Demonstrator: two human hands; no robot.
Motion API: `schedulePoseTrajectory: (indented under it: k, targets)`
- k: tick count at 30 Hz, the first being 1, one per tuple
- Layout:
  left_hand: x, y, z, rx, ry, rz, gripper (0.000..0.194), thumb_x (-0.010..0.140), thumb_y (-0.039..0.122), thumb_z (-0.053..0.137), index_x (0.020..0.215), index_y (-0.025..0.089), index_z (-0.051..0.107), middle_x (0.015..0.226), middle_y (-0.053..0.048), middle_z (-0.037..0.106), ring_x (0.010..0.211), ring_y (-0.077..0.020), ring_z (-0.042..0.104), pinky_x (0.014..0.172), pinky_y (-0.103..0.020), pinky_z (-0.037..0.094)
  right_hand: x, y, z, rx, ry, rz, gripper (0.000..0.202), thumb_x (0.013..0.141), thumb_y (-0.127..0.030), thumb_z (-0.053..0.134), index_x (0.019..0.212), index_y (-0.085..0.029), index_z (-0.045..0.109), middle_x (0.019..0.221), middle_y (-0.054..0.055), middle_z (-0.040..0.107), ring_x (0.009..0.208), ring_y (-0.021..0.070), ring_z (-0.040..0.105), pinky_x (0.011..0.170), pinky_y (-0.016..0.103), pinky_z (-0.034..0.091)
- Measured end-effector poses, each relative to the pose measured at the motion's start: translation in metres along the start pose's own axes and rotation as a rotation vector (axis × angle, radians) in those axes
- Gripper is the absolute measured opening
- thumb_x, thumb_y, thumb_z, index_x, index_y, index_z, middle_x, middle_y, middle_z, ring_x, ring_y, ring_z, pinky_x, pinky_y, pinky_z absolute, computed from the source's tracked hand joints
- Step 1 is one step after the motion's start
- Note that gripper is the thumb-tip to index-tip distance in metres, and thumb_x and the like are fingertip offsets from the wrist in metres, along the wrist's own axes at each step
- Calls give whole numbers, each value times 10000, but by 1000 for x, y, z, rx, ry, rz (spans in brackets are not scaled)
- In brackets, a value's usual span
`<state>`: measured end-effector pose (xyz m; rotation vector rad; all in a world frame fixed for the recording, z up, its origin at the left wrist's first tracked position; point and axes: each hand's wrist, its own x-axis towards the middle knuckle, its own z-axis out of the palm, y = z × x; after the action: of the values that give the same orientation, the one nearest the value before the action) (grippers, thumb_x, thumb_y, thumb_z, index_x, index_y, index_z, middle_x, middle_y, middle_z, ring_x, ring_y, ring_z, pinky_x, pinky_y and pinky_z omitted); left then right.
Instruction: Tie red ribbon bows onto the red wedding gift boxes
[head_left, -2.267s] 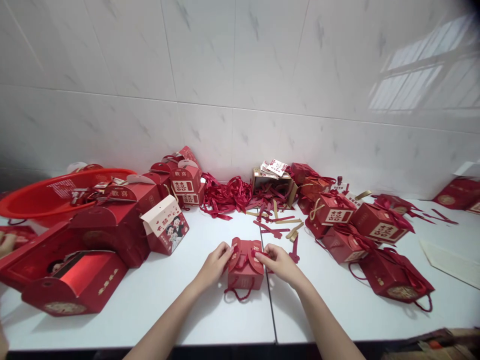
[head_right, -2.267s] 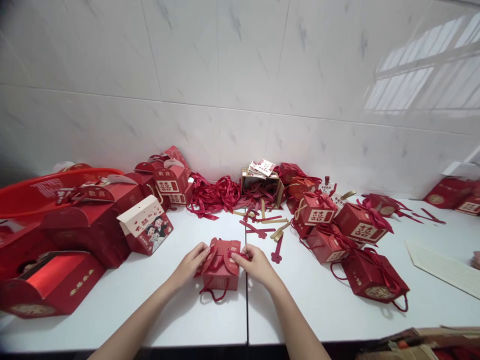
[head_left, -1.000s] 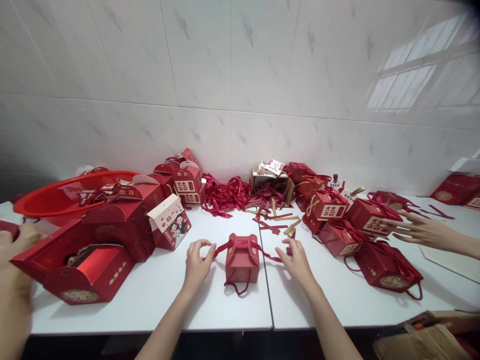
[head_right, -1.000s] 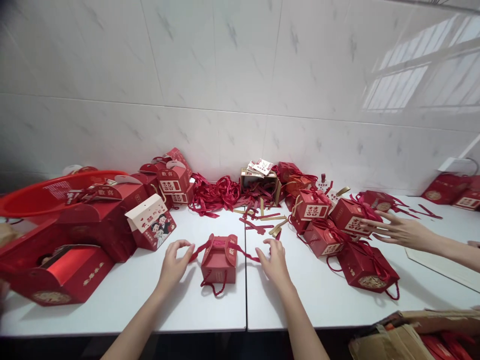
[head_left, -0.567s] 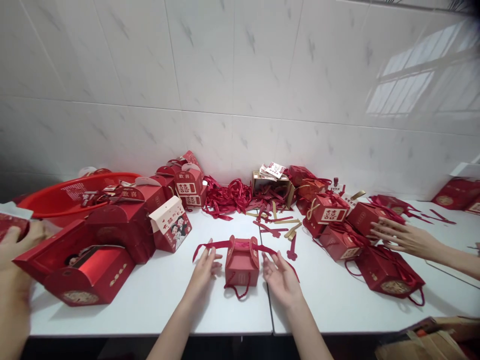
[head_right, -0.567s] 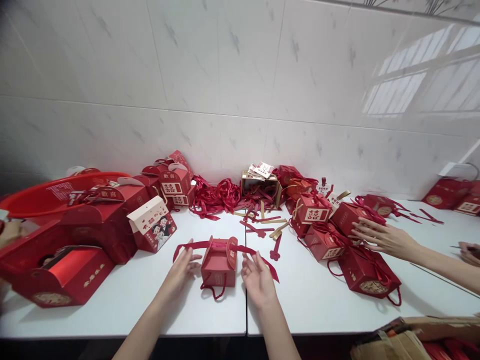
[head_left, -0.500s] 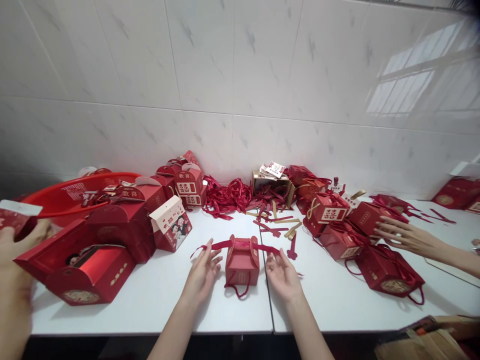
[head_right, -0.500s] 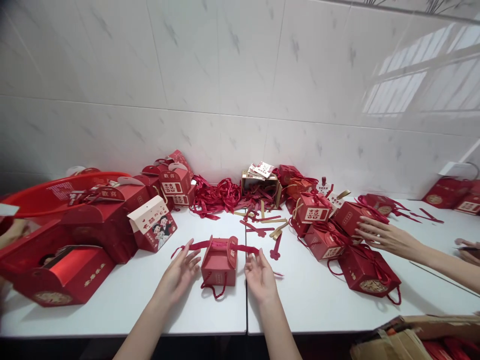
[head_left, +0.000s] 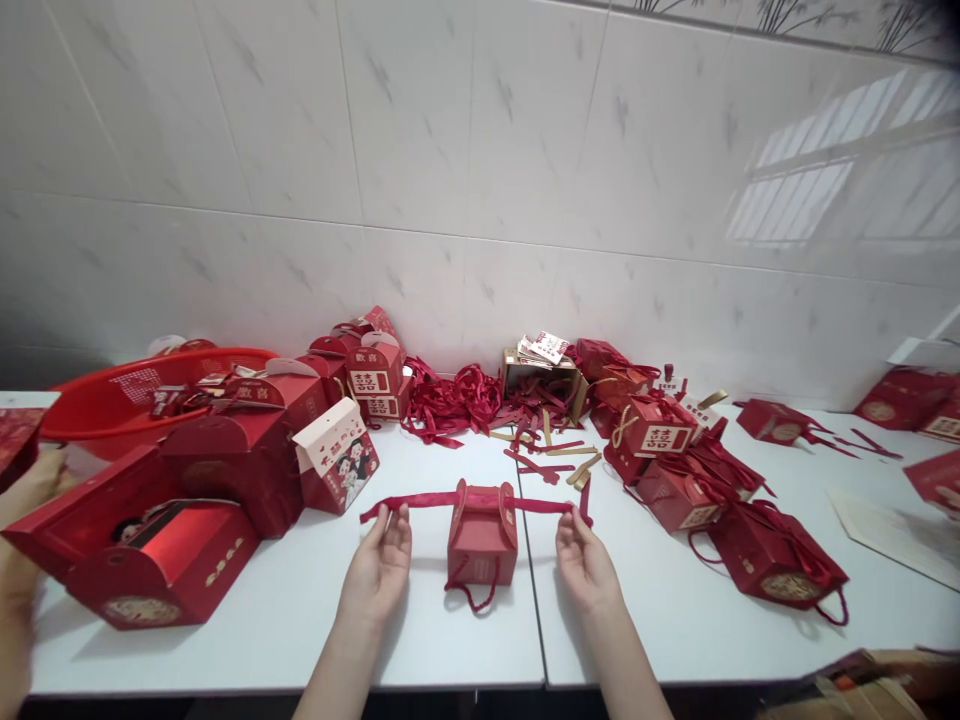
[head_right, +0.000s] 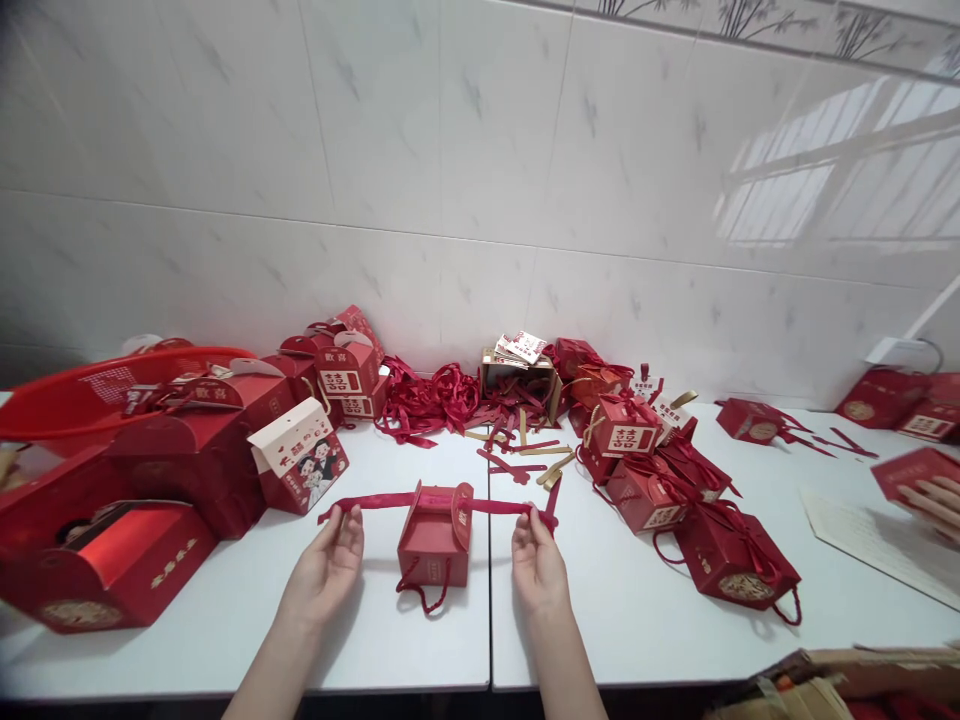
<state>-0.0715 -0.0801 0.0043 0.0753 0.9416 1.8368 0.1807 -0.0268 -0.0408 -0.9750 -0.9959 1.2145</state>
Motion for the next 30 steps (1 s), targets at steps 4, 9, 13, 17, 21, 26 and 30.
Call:
schedulePoseTrajectory:
  k: [4,9,13,17,21,26,30]
  targets:
    - [2,22,15,55,-40,180,74,810,123,604,762,177,588,687,36,625,598,-73,629,460,-129,458,4,-25,0,50,154,-70,288,766,-554,581,747,-271,530,570,-22,430,474,159,470,390,305,359]
    - [0,45,49,217,-202,431,287,556,210,804,780,167,629,748,33,625,588,-78,552,453,-162,372,17,-69,10,47,220,-224,246,755,-438,666,842,-228,573,627,-32,519,511,114,450,485,272,407]
    - [-7,51,80,362,-362,523,255,577,287,795,747,158,654,693,25,610,526,-68,464,442,-186,341,21,-106,28,-74,151,-410,233,786,-404,645,810,-173,632,687,-3,583,609,115,526,587,262,448]
    - [-13,48,103,480,-478,574,187,597,261,791,709,149,691,659,14,637,504,-70,456,480,-208,367,23,-129,48,-85,78,-495,249,761,-394,662,871,-171,659,743,11,640,688,139,587,654,272,492]
    - [-17,44,117,584,-542,605,200,596,263,792,751,155,727,698,-15,694,572,-109,541,538,-227,417,25,-141,64,-41,42,-493,248,772,-392,641,857,-161,671,786,30,675,724,147,609,682,279,508]
    - [-25,45,128,561,-581,575,219,610,324,784,714,143,717,639,-9,672,527,-95,518,520,-214,413,26,-151,72,36,45,-507,243,753,-371,669,883,-166,668,758,17,664,676,122,592,632,249,502]
    - [-34,48,135,610,-611,569,237,625,363,779,640,137,708,570,-11,657,521,-100,539,541,-217,427,28,-155,69,110,13,-474,229,725,-374,705,839,-176,688,750,12,675,664,120,599,630,250,502]
